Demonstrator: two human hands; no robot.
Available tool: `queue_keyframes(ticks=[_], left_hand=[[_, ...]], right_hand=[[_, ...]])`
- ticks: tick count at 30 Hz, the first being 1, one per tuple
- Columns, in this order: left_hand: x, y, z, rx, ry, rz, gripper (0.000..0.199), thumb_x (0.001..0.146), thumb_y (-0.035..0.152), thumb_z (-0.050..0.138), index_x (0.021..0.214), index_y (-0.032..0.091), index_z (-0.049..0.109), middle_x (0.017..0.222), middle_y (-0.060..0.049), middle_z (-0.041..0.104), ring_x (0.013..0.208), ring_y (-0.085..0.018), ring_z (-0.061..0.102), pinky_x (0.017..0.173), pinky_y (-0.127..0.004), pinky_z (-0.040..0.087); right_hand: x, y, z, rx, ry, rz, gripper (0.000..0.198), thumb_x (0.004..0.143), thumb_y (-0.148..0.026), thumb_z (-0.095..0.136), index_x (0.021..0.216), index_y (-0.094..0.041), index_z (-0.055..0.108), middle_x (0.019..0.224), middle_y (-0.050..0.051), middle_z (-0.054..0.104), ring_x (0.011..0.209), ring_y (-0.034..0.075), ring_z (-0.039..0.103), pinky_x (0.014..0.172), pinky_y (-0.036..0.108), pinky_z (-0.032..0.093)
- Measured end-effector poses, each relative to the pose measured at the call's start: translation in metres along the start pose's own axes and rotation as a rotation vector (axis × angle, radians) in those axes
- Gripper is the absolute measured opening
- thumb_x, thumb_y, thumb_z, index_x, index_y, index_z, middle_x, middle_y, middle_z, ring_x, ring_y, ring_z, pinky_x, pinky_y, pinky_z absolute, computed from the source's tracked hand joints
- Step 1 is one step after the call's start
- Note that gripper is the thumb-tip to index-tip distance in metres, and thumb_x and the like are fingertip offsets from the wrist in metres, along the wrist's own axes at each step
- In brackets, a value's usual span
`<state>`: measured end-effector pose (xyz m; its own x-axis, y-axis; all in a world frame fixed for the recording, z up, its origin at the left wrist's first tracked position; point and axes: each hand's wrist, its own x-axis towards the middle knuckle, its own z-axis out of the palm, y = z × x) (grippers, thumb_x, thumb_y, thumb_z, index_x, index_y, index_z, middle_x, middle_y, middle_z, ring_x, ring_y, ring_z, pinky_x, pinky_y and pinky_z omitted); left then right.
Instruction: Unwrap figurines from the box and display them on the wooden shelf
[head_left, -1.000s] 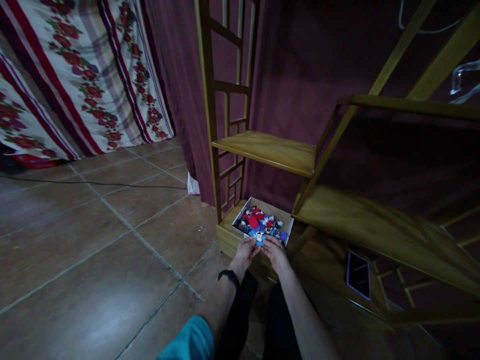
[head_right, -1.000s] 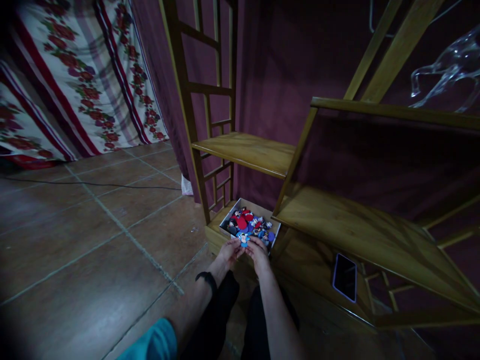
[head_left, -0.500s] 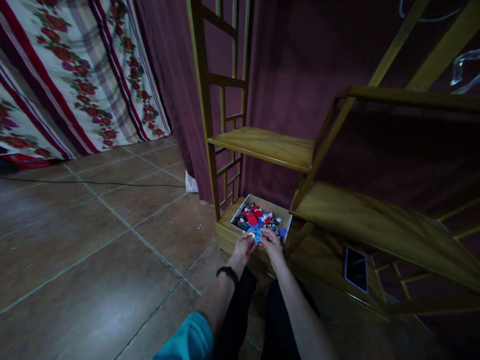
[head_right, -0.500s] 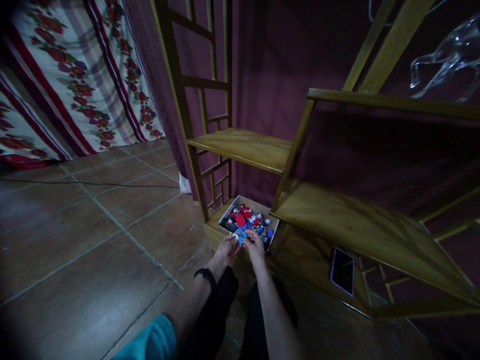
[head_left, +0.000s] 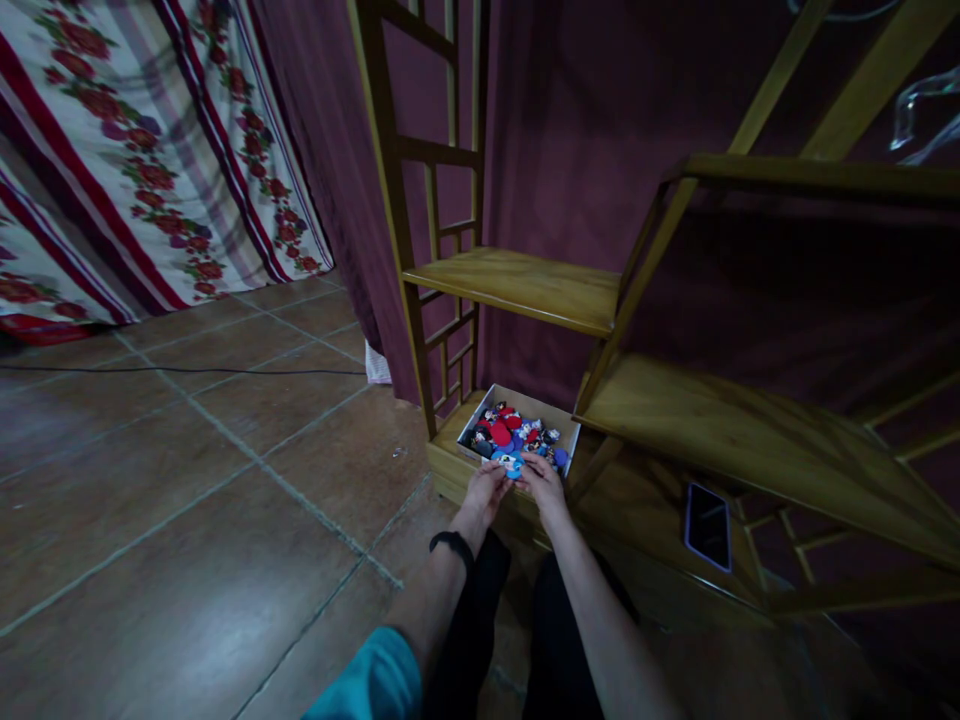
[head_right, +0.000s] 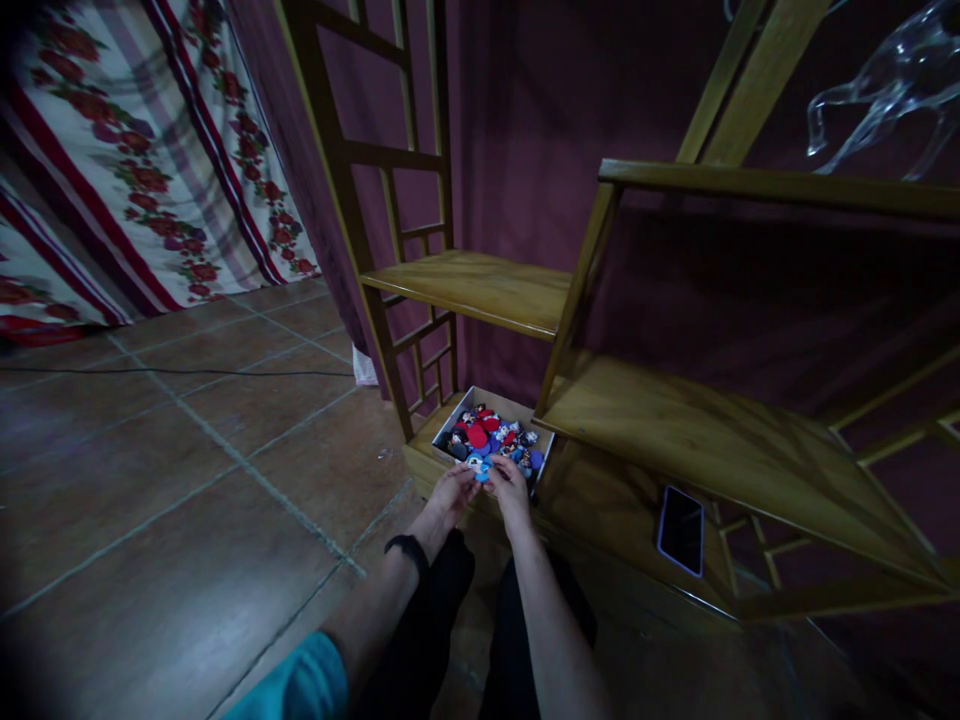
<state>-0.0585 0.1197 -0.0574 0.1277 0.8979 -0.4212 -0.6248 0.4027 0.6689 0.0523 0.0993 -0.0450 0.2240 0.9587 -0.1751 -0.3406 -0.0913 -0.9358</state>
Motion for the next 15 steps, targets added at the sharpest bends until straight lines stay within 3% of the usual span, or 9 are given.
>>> queue_keyframes(ticks=[8, 15], left_hand=[[-0.0015, 0.0004, 0.0013, -0.039, -0.018, -0.015, 0.009, 0.068, 0.009, 0.065, 0.074, 0.012, 0.06, 0.059, -0.001, 0.059, 0.05, -0.006, 0.055, 0.054, -0.017, 0.05], [-0.0027, 0.0001, 0.0002, -0.032, -0.037, -0.016, 0.011, 0.068, 0.008, 0.066, 0.075, 0.012, 0.06, 0.059, -0.001, 0.059, 0.051, -0.007, 0.056, 0.058, -0.019, 0.051]], right_hand=[[-0.0022, 0.0001, -0.0038, 0.131, 0.026, 0.134, 0.033, 0.056, -0.034, 0.073, 0.084, -0.021, 0.061, 0.071, 0.0, 0.065, 0.061, 0.012, 0.06, 0.061, 0.025, 0.049], [-0.0001, 0.0026, -0.008, 0.188, 0.03, 0.193, 0.029, 0.059, -0.028, 0.072, 0.084, -0.021, 0.061, 0.07, 0.0, 0.066, 0.063, 0.013, 0.061, 0.061, 0.026, 0.05]])
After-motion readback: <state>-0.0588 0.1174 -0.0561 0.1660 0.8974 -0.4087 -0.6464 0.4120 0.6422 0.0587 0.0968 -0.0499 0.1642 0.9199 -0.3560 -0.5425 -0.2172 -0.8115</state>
